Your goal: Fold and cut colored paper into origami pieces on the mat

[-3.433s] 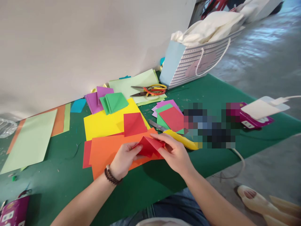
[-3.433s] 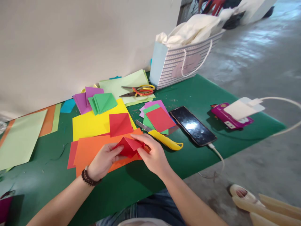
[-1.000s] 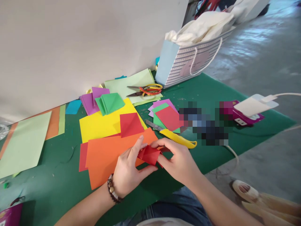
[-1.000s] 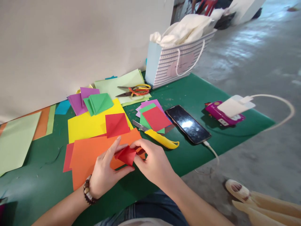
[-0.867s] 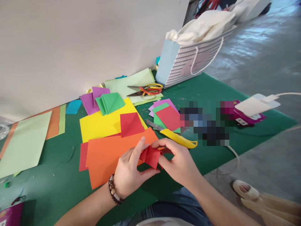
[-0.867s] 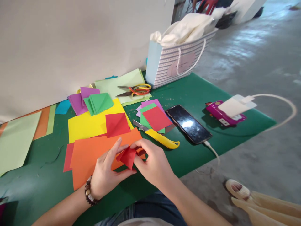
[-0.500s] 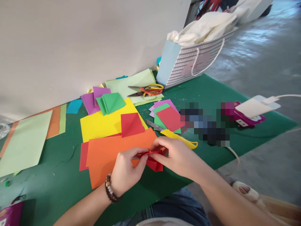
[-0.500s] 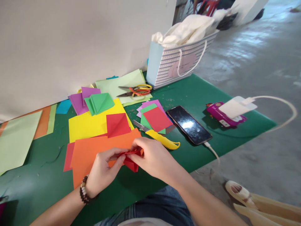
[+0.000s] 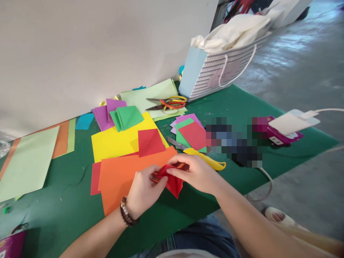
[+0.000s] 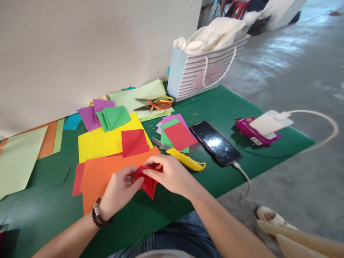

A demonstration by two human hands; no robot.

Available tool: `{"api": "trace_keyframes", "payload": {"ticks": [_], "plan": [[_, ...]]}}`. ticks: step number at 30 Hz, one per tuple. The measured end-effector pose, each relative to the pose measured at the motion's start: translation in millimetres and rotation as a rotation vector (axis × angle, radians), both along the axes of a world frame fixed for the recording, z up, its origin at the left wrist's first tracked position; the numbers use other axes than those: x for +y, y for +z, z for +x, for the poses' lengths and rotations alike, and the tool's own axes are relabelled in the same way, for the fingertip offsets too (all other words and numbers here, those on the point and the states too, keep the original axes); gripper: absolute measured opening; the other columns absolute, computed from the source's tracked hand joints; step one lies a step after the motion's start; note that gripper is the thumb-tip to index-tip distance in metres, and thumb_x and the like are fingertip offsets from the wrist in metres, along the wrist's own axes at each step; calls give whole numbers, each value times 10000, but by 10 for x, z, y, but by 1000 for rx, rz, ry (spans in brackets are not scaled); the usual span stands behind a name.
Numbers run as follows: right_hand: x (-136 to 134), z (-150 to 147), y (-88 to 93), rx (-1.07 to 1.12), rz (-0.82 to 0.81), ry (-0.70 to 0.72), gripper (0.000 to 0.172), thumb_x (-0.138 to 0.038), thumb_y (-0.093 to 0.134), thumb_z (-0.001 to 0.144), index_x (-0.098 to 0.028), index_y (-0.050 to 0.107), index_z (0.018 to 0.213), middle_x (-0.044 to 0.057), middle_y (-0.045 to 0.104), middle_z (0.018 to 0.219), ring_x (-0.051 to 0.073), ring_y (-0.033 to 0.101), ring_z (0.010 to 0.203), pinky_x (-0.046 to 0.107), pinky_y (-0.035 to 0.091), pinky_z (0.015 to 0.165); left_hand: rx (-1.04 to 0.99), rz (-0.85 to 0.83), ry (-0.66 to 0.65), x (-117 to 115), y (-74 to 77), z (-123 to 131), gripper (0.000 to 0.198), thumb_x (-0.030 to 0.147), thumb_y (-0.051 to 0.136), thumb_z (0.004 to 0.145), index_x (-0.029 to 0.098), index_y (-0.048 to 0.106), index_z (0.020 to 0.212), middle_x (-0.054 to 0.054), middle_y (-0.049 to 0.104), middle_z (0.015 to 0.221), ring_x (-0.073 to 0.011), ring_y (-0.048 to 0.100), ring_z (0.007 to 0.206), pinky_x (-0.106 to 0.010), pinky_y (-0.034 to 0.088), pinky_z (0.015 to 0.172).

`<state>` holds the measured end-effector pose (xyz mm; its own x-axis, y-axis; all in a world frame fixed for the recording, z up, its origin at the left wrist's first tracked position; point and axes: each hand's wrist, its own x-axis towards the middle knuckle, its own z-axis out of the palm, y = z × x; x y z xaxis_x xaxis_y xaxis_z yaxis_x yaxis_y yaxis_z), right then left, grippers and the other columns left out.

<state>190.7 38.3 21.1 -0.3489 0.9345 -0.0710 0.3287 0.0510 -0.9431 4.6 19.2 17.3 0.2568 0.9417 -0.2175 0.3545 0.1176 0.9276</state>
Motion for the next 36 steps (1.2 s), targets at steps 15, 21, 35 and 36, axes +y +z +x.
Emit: {"api": "trace_keyframes", "payload": {"ticks": [15, 21, 35, 36], "plan": [[-308, -221, -151, -62, 37, -242, 390, -296, 557, 849, -206, 549, 1228, 40, 696, 870, 175, 676, 756, 295, 563, 665, 37, 69, 115, 92, -54, -34, 105, 158, 611, 760, 184, 612, 861, -25, 719, 819, -194, 717, 703, -265, 565, 623], [-193, -249, -238, -95, 67, -271, 357, -205, 521, 801, -195, 582, 1152, 26, 680, 811, 164, 654, 695, 281, 527, 625, 131, 173, 74, 90, -50, -44, 98, 180, 593, 800, 188, 655, 876, -30, 721, 809, -184, 710, 706, -261, 559, 644], [-83, -173, -418, 34, -205, -139, 130, -196, 528, 774, -216, 626, 858, 1, 661, 684, 173, 670, 630, 272, 528, 572, 265, 304, -7, 132, -142, -79, 258, 92, 562, 760, 218, 708, 932, -10, 738, 899, -161, 698, 790, -244, 542, 715], [-80, -176, -424, 31, -206, -151, 136, -188, 529, 767, -215, 630, 855, 2, 661, 678, 178, 673, 633, 275, 531, 573, 267, 302, -8, 132, -157, -70, 267, 88, 567, 752, 215, 699, 947, -10, 736, 898, -157, 696, 776, -236, 541, 693]]}}
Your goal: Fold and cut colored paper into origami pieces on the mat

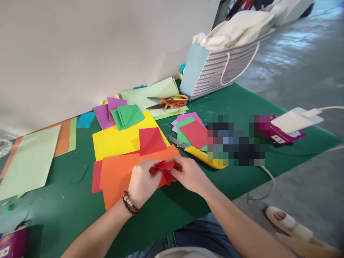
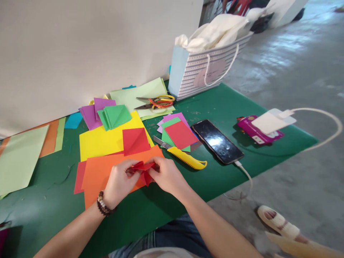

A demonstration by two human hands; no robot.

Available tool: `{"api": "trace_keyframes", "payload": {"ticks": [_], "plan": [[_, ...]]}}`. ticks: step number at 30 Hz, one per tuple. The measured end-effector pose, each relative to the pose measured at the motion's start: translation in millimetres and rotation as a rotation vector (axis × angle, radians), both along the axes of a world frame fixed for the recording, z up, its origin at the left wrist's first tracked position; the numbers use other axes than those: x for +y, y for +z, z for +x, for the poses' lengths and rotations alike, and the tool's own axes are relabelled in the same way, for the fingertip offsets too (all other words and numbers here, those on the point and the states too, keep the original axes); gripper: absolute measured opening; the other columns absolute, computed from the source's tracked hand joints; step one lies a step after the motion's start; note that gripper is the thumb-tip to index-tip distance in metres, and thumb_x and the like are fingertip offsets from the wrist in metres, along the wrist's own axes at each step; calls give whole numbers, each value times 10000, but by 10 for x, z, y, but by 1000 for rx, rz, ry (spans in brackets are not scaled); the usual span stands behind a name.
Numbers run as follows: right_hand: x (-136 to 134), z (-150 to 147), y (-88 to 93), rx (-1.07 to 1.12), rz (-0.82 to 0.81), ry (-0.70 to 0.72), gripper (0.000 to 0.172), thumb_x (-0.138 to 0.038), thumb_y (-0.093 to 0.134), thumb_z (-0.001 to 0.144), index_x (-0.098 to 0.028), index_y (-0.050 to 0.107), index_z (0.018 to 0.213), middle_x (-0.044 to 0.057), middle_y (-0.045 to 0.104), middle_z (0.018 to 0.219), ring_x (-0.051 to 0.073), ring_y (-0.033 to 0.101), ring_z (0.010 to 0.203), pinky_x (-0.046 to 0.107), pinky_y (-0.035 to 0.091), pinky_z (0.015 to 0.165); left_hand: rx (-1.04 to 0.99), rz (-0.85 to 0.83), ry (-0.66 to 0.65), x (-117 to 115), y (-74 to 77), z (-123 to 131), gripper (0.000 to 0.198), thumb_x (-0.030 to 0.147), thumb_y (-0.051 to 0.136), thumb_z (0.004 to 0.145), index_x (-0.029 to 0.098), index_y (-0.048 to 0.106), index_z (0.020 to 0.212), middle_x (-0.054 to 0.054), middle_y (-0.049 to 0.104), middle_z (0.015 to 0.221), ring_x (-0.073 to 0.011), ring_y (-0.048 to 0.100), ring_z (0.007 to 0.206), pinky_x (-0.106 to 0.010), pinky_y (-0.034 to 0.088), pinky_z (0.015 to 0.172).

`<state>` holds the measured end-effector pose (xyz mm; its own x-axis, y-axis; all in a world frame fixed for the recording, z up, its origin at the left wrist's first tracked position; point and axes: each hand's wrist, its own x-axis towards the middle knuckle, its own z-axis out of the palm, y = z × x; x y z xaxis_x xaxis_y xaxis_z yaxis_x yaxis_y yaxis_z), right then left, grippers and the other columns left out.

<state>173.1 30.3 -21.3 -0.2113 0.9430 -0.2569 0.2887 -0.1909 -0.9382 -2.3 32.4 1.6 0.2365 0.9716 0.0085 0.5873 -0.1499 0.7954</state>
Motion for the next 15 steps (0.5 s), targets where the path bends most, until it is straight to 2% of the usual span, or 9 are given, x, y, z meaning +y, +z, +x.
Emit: {"api": "trace_keyframes", "payload": {"ticks": [5, 10, 15], "plan": [[0, -32, -7, 77, -17, 12, 147, -238, 536, 785, -207, 641, 882, 11, 670, 690, 183, 670, 623, 288, 539, 568, 29, -7, 30, 29, -31, 24, 208, 65, 600, 680, 191, 661, 834, 4, 696, 749, -139, 652, 628, -217, 505, 576], [-8, -71, -3, 50, 18, -27, 37, -196, 574, 713, -213, 584, 745, -10, 645, 670, 170, 634, 621, 272, 494, 561, 8, -12, 76, 25, 7, 49, 261, 56, 619, 645, 186, 617, 872, 19, 682, 739, -116, 623, 571, -200, 487, 532], [30, -111, -39, 78, 12, -46, 126, -233, 621, 677, -219, 501, 713, -41, 581, 639, 154, 589, 604, 272, 473, 556, -21, 25, 79, -36, 57, 104, 235, 27, 586, 648, 186, 617, 818, 25, 670, 728, -106, 611, 582, -198, 485, 563]]}}
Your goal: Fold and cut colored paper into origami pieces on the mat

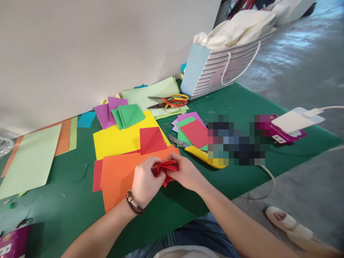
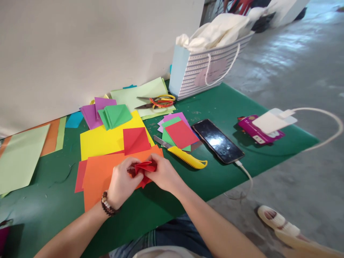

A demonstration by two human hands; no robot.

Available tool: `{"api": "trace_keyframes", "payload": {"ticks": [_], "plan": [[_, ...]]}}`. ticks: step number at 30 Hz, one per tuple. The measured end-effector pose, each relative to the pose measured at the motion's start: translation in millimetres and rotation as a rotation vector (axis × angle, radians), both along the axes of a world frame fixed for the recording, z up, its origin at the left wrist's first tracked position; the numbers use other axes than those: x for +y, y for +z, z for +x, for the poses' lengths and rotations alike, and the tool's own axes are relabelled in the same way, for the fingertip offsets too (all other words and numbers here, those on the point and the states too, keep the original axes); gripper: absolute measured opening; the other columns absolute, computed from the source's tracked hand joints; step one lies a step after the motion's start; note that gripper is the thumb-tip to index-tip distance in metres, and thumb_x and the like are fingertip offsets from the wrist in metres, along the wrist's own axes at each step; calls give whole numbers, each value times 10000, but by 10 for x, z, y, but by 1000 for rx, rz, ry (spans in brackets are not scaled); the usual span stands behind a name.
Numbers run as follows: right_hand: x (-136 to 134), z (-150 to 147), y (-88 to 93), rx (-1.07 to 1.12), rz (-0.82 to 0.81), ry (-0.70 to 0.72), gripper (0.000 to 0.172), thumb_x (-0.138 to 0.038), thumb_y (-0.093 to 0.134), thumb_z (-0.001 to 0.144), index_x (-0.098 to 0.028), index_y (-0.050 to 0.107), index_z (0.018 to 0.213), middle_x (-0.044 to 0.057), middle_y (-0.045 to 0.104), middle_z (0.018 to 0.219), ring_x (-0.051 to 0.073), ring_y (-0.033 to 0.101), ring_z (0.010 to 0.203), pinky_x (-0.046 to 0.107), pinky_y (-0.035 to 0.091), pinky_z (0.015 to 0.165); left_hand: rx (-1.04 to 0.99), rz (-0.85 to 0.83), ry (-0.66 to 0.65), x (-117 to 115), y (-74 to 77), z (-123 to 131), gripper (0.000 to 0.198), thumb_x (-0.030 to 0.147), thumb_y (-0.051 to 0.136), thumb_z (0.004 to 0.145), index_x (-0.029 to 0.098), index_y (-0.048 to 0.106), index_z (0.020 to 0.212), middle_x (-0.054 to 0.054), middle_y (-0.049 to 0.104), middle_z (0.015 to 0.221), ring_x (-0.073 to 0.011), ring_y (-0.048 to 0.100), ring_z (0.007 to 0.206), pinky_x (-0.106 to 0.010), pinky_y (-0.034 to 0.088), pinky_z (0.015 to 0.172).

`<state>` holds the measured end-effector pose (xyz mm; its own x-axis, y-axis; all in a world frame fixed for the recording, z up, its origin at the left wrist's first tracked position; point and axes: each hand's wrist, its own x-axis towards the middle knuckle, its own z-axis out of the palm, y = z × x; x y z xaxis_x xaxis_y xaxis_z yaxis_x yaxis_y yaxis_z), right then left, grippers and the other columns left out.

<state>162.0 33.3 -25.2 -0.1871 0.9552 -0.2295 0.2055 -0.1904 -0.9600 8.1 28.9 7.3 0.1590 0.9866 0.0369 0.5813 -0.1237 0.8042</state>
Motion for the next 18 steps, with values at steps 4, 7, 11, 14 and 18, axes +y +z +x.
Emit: {"api": "trace_keyframes", "payload": {"ticks": [4, 7, 11, 14, 18], "plan": [[24, -16, -35, 79, 12, -19, 154, -295, 621, 704, -218, 498, 756, -30, 582, 707, 155, 602, 660, 289, 507, 599, -35, 25, -14, -17, 12, 11, 202, 63, 569, 716, 186, 661, 847, -5, 693, 794, -119, 625, 644, -215, 502, 616], [22, 23, -11, 125, 24, -1, 183, -338, 639, 729, -215, 552, 833, -1, 630, 810, 175, 636, 752, 312, 533, 673, -70, 11, -42, 1, 6, -18, 212, 103, 548, 773, 197, 699, 889, -19, 713, 853, -136, 654, 722, -225, 517, 667], [14, 128, 77, 87, 157, -48, 191, -339, 660, 771, -227, 620, 920, 30, 670, 946, 189, 642, 883, 316, 524, 783, -124, -60, -56, 46, 3, -60, 183, 173, 548, 826, 198, 728, 852, -16, 726, 816, -145, 665, 726, -209, 508, 640], [22, 171, 119, 37, 217, -109, 135, -345, 663, 786, -219, 628, 820, 23, 672, 809, 178, 637, 747, 292, 520, 663, -157, -132, -61, 69, 10, -69, 180, 249, 566, 841, 181, 728, 808, -14, 720, 753, -149, 650, 670, -206, 488, 589], [29, 147, 102, 47, 262, -139, 168, -359, 662, 793, -212, 605, 734, 12, 647, 708, 168, 618, 668, 280, 507, 593, -186, -189, -58, 81, 35, -71, 272, 326, 534, 867, 160, 703, 734, -4, 666, 656, -137, 598, 598, -202, 445, 530]]}}
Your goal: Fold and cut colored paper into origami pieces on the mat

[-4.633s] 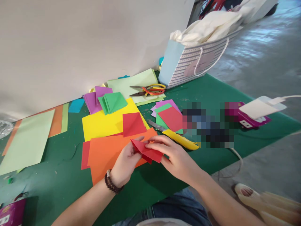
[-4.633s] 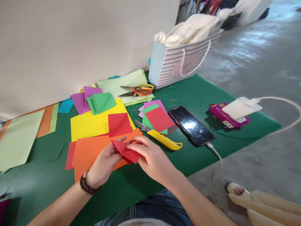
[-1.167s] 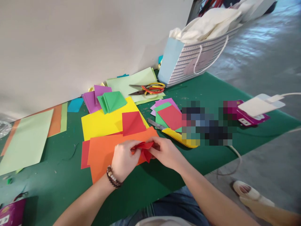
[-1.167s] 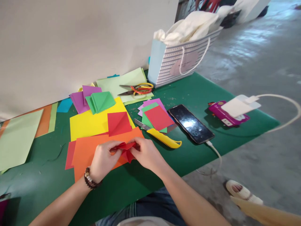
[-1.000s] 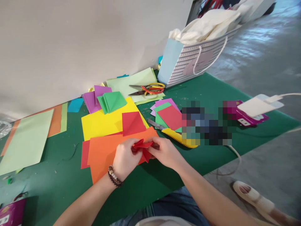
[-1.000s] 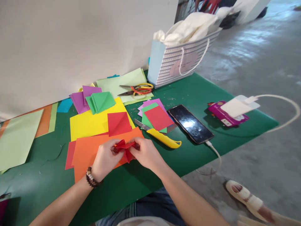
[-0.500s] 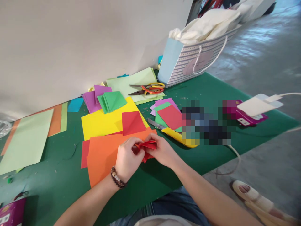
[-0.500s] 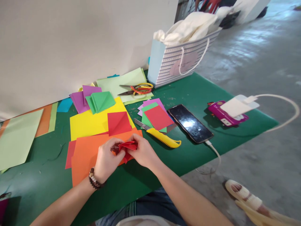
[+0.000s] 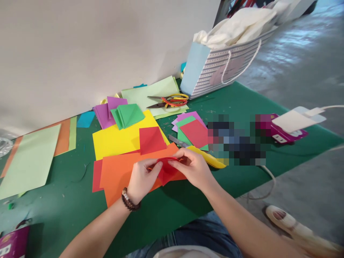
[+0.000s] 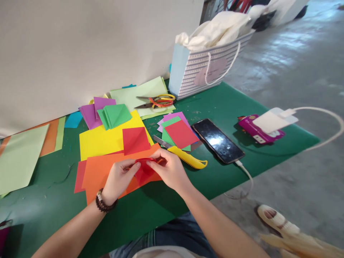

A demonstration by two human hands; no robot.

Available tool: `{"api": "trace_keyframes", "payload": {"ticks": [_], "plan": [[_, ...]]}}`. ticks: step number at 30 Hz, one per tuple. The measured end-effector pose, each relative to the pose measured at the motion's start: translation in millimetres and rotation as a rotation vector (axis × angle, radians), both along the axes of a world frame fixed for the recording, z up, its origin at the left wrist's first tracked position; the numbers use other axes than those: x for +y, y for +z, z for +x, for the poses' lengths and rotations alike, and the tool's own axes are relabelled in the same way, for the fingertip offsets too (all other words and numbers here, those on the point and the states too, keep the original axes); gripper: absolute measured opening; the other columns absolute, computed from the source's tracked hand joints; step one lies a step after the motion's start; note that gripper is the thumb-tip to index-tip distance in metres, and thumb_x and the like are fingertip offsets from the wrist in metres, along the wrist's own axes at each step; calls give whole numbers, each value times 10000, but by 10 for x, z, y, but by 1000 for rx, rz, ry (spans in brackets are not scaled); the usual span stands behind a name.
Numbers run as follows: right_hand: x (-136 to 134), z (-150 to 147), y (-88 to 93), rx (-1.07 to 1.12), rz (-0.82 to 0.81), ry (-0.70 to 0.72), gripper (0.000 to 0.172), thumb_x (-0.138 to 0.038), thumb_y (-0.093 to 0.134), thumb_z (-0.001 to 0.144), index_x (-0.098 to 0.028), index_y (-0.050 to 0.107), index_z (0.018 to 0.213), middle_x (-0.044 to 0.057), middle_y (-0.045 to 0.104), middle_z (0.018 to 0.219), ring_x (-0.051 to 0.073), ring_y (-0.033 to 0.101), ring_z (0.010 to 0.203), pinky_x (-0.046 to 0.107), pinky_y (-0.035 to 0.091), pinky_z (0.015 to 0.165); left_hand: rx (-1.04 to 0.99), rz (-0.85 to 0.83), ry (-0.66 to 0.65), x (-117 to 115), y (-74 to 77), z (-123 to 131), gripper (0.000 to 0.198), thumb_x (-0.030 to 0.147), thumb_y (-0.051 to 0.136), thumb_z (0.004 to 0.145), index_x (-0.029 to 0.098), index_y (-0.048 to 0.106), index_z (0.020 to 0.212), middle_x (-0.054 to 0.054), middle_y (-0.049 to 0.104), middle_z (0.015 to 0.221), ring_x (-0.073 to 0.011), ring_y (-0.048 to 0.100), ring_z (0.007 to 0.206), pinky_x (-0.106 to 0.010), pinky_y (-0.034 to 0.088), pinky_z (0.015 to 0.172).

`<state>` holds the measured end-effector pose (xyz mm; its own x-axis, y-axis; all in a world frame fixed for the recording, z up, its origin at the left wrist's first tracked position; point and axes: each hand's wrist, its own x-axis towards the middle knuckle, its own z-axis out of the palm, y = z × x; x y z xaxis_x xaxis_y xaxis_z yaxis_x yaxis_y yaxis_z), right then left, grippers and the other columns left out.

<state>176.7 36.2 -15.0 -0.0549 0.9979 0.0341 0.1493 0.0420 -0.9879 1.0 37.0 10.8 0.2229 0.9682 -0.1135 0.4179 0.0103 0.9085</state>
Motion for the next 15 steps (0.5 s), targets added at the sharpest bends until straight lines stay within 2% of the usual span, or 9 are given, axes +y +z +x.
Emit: {"api": "trace_keyframes", "payload": {"ticks": [4, 7, 12, 15], "plan": [[-30, -21, -27, -11, 95, 6, 104, -309, 645, 816, -215, 617, 779, 38, 674, 822, 183, 649, 769, 299, 540, 658, -35, -43, -1, 8, 44, -7, 292, 321, 514, 866, 159, 684, 692, 10, 631, 615, -125, 582, 572, -191, 447, 516], [-61, -15, -20, -45, 220, 23, 36, -235, 620, 831, -226, 613, 797, 47, 691, 878, 189, 670, 806, 321, 557, 701, -68, -60, -21, 2, 84, -8, 290, 304, 499, 867, 164, 691, 702, -2, 655, 653, -133, 616, 610, -198, 493, 561], [-91, 7, 11, -255, 577, 4, 170, -96, 549, 830, -240, 635, 806, 38, 699, 869, 174, 675, 806, 308, 556, 700, -124, -79, -72, -12, 111, -11, 319, 293, 445, 893, 164, 716, 784, -35, 706, 758, -151, 671, 659, -238, 563, 631], [-100, 52, 36, -357, 663, 96, 191, -80, 530, 848, -228, 648, 877, 65, 693, 951, 166, 673, 843, 291, 562, 712, -126, -71, -63, -3, 101, -20, 310, 253, 438, 893, 161, 715, 787, -34, 710, 757, -151, 680, 679, -235, 565, 640]]}}
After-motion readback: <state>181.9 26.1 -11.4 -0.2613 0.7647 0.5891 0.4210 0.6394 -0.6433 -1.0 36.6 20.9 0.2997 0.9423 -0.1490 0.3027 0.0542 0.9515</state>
